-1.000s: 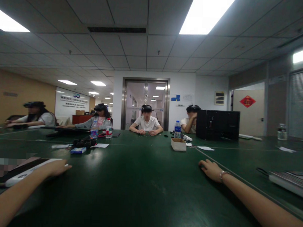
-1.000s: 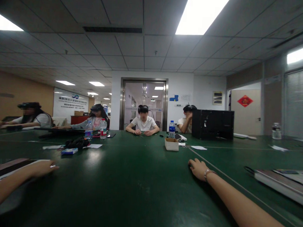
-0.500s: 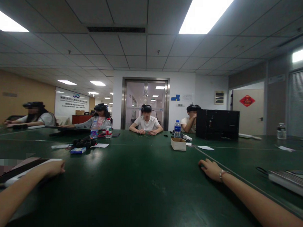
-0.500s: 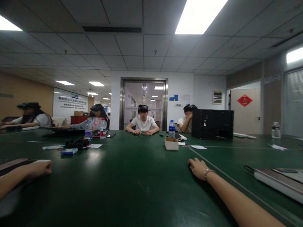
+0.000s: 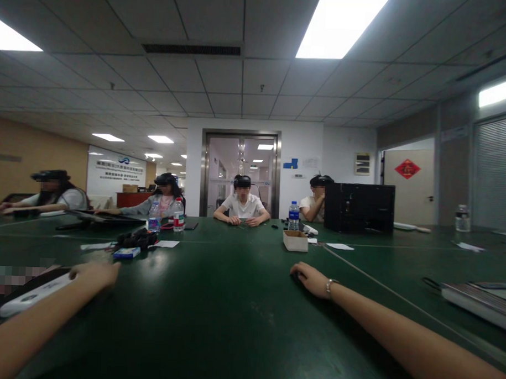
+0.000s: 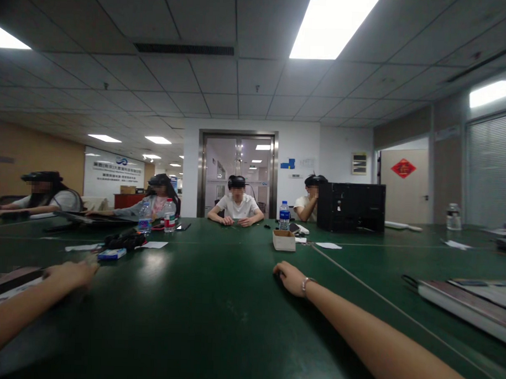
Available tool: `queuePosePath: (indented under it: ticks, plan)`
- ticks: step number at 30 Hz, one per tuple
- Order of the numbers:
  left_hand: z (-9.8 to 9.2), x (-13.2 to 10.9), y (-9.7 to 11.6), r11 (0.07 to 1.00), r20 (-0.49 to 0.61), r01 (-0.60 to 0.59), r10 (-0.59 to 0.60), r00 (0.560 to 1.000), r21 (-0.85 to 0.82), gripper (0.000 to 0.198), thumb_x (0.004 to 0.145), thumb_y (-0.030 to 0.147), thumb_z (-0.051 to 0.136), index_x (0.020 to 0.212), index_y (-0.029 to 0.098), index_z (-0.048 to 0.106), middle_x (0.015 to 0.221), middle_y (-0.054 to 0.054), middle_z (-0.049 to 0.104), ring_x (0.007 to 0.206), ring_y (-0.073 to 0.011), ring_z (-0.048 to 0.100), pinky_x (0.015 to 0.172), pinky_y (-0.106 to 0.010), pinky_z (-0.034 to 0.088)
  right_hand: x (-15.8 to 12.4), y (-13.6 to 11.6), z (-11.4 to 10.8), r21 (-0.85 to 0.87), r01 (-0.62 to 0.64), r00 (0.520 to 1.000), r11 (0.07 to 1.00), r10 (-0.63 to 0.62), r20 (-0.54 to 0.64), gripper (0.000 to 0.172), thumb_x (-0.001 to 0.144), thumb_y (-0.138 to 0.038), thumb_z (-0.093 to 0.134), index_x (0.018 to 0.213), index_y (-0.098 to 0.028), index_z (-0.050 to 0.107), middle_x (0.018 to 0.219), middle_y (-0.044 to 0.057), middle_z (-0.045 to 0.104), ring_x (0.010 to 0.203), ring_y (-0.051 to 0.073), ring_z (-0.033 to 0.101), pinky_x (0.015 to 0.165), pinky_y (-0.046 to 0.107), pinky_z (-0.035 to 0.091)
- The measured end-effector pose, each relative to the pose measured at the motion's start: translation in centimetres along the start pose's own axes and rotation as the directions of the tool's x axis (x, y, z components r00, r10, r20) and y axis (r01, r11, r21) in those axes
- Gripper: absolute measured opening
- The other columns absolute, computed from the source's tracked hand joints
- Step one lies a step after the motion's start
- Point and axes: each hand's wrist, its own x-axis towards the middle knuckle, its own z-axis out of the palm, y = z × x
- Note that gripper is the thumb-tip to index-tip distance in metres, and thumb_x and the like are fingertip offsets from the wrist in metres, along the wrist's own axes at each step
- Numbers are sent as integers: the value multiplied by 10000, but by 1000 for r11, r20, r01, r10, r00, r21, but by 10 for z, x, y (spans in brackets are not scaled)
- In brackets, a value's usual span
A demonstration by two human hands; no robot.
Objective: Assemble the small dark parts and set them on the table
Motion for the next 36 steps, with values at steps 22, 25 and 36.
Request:
queuePosePath:
  ticks: [22, 25, 36]
  plan:
    - [48, -52, 273, 597, -323, -728, 652, 685, -338, 700, 731, 146, 408, 1388, 178, 169, 1241, -151, 498, 1050, -261, 522, 896, -360, 369, 98, -120, 89, 187, 188, 981, 964, -174, -89, 685, 681, -163, 555, 1301, -137, 263, 1208, 138, 403, 1079, 207, 457, 926, 336, 344]
    - [48, -51, 270, 562, -346, -753, 670, 657, -342, 661, 738, 152, 407, 1373, 179, 225, 1265, -132, 483, 1077, -252, 499, 917, -350, 356, 98, -118, 83, 137, 88, 994, 987, -78, -73, 486, 667, -276, 618, 1107, -150, 454, 1068, 112, 505, 986, 230, 500, 854, 360, 372]
    - [54, -32, 277, 321, -583, -704, 399, 708, -634, 245, 761, 136, 436, 993, 192, 496, 936, -51, 595, 882, -146, 568, 826, -291, 431, 94, -122, 69, 173, 36, 980, 984, -1, -198, 262, 636, -230, 651, 863, -199, 524, 772, 4, 597, 690, 123, 533, 597, 214, 351]
